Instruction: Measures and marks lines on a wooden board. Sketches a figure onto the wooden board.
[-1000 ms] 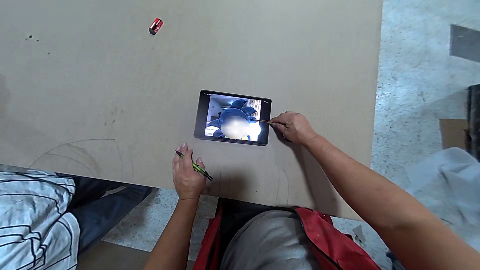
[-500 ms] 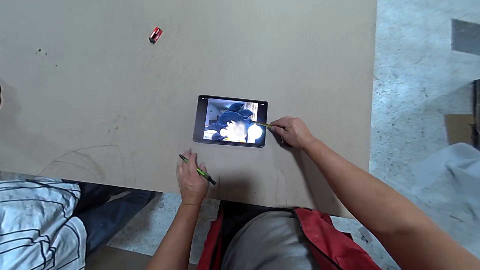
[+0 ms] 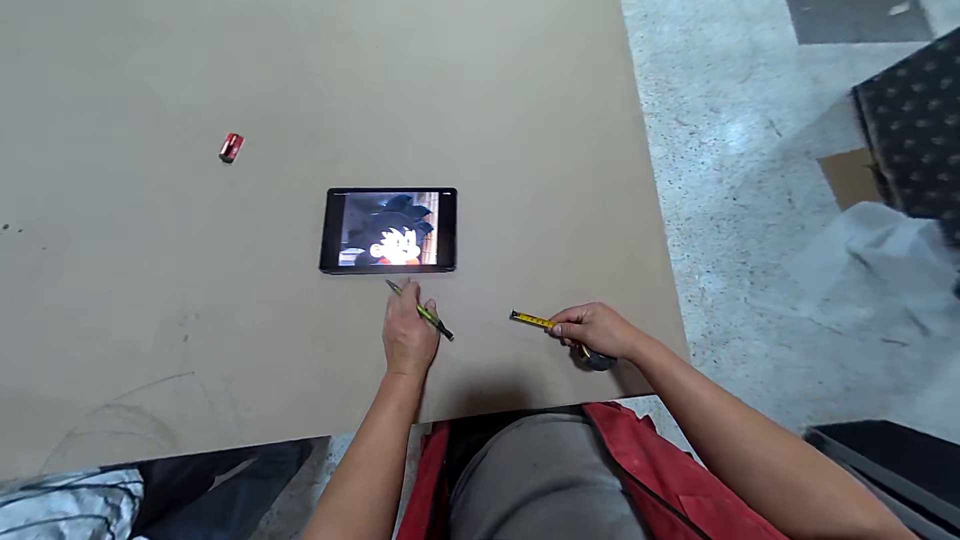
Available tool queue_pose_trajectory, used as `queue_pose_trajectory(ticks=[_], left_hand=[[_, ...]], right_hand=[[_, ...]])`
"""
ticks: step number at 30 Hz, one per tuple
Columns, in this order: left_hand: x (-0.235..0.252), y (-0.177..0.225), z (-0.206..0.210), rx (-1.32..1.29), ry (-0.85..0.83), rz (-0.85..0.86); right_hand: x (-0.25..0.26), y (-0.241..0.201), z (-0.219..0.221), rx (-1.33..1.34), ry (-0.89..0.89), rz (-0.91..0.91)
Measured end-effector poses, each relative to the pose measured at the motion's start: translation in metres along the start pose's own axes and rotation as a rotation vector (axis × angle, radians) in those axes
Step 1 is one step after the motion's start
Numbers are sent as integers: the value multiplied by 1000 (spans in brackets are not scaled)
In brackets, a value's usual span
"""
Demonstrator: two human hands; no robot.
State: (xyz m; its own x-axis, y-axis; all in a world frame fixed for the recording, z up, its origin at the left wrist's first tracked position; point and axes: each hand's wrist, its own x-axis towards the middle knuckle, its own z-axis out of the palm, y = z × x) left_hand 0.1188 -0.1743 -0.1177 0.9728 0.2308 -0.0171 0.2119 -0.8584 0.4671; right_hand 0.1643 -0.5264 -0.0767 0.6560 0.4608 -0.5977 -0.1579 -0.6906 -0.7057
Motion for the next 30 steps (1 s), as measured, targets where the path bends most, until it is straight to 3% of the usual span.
queue_pose_trajectory(ticks=[2,6,9,18,21,25,30], left_hand=[[0,32,-2,-67,-110,55],[-8,95,22,-219,-463,329],[-11,123,48,-256,-553,405],[2,195,95,-210,-411,355],[-2,233,118,-161,-427,381],[-6,254,140,-39,-300,420],[4,260,132,78,-193,173]], right_hand=[[-6,6,-3,-69,-24,6],[-16,16,-12,-77,-120,27],[-23,30,-31,-92,-142,47],[-37,103,-143,-120,-164,87],[-27,107,-164,-136,-251,33],[-14,116,-180,-132,-316,-41],[-8,141,-218,-192,-190,-9]])
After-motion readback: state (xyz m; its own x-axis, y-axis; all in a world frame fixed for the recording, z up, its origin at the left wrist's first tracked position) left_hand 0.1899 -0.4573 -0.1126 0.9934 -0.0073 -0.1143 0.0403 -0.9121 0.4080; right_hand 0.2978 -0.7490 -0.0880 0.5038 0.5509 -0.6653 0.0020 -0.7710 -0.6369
